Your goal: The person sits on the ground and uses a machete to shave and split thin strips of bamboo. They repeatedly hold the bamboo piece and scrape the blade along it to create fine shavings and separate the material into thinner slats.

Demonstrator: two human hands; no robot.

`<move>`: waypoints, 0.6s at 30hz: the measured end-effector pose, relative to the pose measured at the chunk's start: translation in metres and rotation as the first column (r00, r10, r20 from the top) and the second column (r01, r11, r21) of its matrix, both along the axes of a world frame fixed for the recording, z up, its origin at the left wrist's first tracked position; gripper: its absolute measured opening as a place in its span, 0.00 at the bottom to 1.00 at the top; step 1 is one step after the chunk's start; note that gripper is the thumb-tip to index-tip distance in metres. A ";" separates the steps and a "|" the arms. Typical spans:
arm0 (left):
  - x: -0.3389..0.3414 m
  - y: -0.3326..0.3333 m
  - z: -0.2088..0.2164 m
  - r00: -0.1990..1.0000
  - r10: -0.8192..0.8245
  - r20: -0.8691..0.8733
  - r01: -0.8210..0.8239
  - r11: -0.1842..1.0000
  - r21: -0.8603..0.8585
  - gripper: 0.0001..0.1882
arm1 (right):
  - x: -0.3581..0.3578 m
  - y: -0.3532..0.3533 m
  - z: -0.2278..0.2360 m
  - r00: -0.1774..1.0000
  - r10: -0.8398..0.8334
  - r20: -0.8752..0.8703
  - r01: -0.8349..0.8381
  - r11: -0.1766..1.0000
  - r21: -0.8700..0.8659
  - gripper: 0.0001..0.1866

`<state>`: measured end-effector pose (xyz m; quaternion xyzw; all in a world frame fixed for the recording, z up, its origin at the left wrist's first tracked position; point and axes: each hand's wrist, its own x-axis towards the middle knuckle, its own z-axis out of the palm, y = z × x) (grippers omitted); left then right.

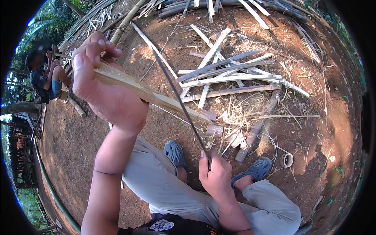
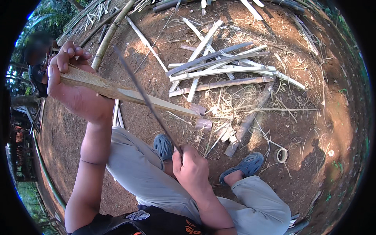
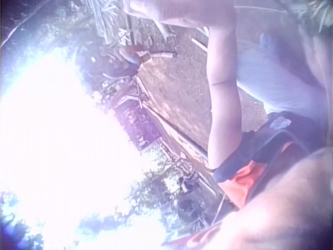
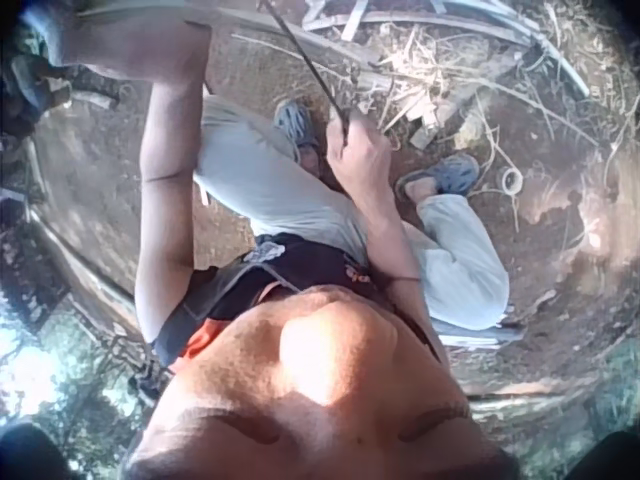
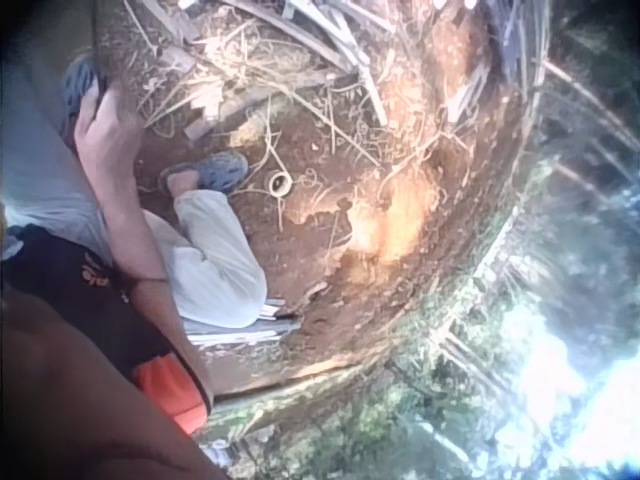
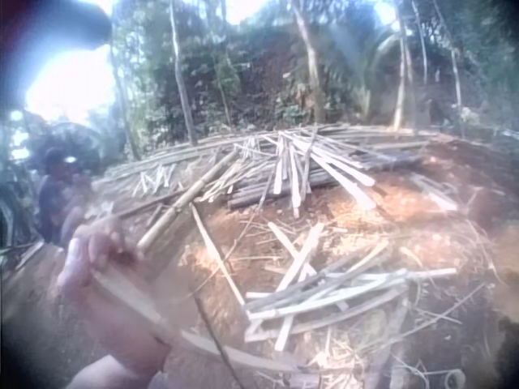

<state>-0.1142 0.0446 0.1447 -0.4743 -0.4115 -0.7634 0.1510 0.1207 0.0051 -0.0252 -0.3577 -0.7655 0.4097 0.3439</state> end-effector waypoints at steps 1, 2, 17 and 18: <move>0.000 -0.001 0.000 0.999 -0.033 0.004 0.033 0.999 0.000 0.13 | 0.001 -0.004 -0.002 0.996 0.047 -0.073 -0.047 0.999 0.014 0.10; 0.000 -0.001 -0.001 1.000 -0.020 -0.021 0.020 1.000 -0.019 0.13 | 0.000 -0.004 -0.006 0.999 0.042 -0.024 -0.043 0.999 -0.032 0.08; -0.008 0.003 -0.005 0.997 0.020 0.079 -0.021 1.000 0.014 0.16 | -0.005 0.021 -0.064 0.915 -0.016 0.403 0.112 0.970 -0.216 0.17; -0.008 0.004 -0.005 0.996 0.049 0.069 -0.050 0.999 0.007 0.16 | -0.005 0.025 -0.075 0.898 -0.011 0.440 0.122 0.967 -0.226 0.17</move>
